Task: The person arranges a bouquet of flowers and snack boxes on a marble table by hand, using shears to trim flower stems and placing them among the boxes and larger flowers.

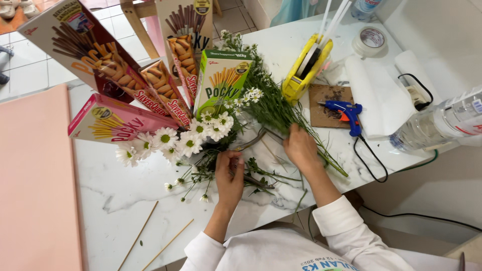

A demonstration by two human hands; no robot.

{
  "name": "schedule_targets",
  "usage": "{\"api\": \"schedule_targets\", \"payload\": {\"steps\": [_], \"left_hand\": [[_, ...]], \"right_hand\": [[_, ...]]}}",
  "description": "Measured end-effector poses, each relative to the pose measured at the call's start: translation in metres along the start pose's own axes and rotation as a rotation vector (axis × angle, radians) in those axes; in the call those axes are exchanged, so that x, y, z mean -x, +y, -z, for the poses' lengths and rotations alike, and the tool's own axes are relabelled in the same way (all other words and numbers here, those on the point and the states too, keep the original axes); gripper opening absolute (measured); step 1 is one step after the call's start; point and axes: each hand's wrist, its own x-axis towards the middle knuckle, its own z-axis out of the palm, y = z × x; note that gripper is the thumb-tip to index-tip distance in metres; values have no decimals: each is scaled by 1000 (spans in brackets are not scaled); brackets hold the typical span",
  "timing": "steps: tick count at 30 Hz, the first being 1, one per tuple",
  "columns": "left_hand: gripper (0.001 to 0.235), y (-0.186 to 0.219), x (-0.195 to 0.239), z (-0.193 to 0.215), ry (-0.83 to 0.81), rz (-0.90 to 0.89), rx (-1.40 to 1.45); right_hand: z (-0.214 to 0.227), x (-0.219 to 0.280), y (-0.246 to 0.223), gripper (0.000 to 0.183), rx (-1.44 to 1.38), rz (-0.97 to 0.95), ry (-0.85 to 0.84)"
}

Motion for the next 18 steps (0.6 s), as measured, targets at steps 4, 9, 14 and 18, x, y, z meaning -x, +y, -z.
{"api": "schedule_targets", "payload": {"steps": [4,9,14,18], "left_hand": [[16,5,-1,-10,-127,50,-68],[20,14,-11,-21,-269,172,-74],[29,3,-27,-39,-336,205,-30],[39,0,-30,-54,-374,183,62]], "right_hand": [[51,17,-9,21,-151,17,169],[52,15,4,23,-616,-22,240],[12,18,22,20,-867,-106,235],[32,41,-3,25,-783,-69,350]]}}
